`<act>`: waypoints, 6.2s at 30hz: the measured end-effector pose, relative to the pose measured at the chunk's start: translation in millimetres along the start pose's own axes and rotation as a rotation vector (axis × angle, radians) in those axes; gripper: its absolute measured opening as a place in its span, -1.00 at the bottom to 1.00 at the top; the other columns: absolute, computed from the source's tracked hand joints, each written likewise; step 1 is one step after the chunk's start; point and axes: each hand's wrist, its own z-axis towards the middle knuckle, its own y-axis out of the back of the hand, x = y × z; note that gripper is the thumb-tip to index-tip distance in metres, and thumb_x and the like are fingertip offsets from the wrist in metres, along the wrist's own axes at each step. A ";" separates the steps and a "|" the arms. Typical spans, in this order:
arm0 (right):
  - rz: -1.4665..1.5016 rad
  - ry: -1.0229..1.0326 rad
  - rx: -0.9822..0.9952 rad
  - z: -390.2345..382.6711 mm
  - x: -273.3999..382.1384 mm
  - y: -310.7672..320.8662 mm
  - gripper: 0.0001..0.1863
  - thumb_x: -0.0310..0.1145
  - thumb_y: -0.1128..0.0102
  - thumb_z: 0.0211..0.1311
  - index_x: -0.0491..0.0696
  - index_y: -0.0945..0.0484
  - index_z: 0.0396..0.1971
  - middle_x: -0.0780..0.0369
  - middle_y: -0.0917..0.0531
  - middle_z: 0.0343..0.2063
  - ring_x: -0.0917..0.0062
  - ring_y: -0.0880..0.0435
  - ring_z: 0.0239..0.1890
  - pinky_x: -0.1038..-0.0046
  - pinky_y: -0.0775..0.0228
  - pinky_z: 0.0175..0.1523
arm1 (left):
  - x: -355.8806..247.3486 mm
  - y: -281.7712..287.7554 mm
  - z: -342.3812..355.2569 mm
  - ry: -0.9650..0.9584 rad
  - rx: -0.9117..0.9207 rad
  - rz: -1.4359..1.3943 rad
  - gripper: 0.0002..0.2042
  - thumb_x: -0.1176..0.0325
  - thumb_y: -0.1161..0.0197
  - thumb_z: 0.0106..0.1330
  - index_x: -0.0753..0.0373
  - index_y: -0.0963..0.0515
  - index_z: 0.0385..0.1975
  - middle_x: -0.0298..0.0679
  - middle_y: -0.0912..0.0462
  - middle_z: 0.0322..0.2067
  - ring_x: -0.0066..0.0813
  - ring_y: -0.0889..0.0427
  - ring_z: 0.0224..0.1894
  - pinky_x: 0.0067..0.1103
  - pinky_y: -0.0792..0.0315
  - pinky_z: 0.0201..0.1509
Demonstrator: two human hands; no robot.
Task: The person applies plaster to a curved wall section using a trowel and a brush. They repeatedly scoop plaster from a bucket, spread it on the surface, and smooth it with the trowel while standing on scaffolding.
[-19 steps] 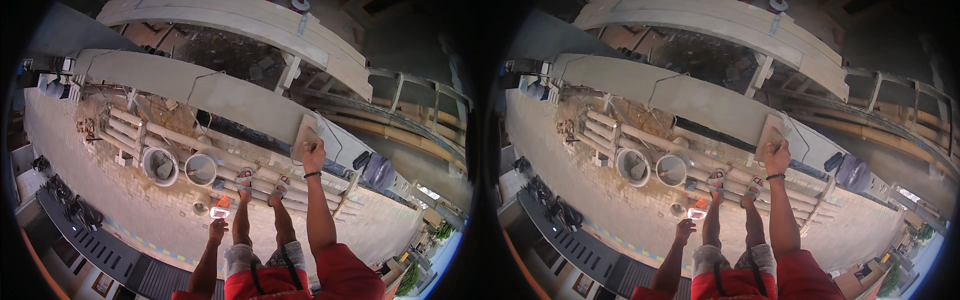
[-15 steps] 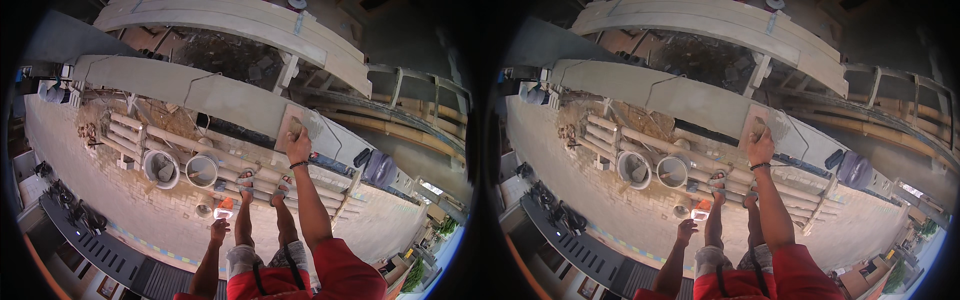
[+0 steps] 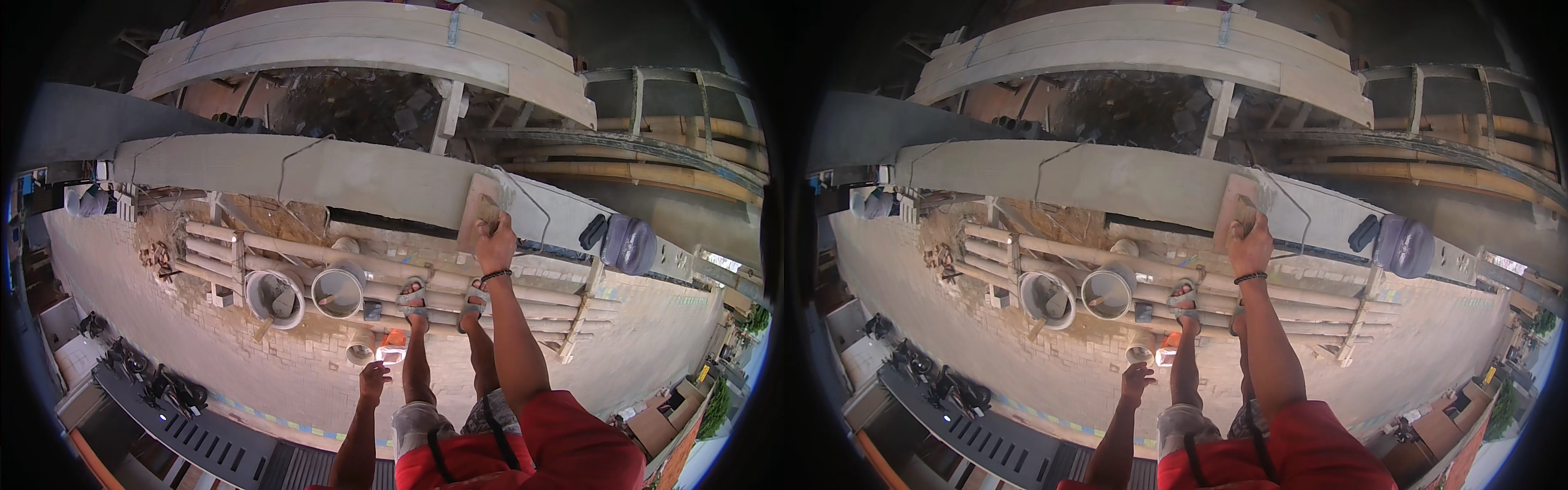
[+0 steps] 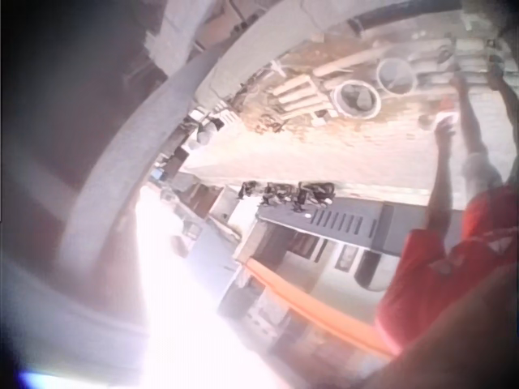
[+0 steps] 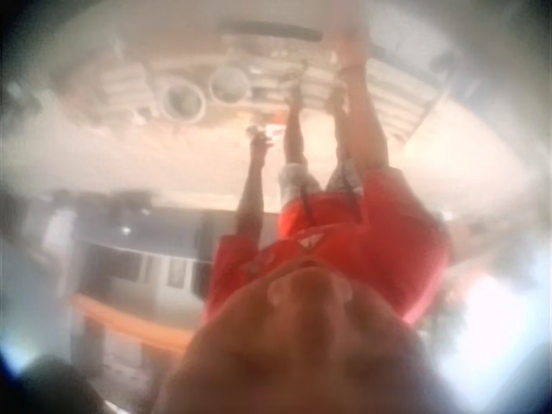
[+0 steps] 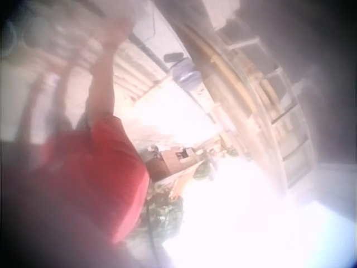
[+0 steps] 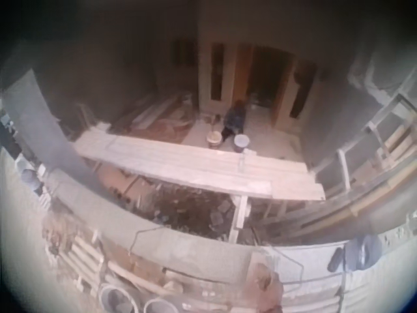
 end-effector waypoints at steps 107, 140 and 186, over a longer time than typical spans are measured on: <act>0.154 0.287 0.610 119.0 99.7 -29.4 -0.46 -0.36 -0.16 0.07 -0.20 -0.32 0.09 0.15 -0.58 -0.20 0.47 -0.59 -0.21 0.49 -0.41 -0.05 | 75.0 13.0 -5.4 0.058 -0.188 -0.127 -0.73 0.44 -0.01 0.26 0.47 -0.39 -0.10 -0.04 -0.56 -0.36 -0.37 -0.59 -0.33 -0.56 -0.55 -0.36; -0.163 0.558 0.322 -7.4 146.8 -66.6 -0.40 -0.29 -0.26 -0.12 -0.15 -0.28 -0.02 -0.04 -0.56 -0.31 0.10 -0.56 -0.20 0.18 -0.39 -0.10 | 52.2 11.2 1.2 0.024 -0.171 -0.102 -0.71 0.46 0.03 0.24 0.51 -0.40 -0.11 -0.04 -0.55 -0.32 -0.37 -0.61 -0.30 -0.56 -0.58 -0.35; -0.115 0.343 0.265 11.8 128.2 -101.2 -0.47 -0.38 -0.15 -0.03 -0.03 -0.33 0.05 -0.03 -0.58 -0.27 0.10 -0.55 -0.16 0.20 -0.38 -0.03 | 34.2 25.9 -12.4 -0.002 -0.121 -0.016 -0.72 0.39 -0.08 0.24 0.44 -0.40 -0.13 -0.10 -0.54 -0.38 -0.38 -0.59 -0.33 -0.52 -0.57 -0.34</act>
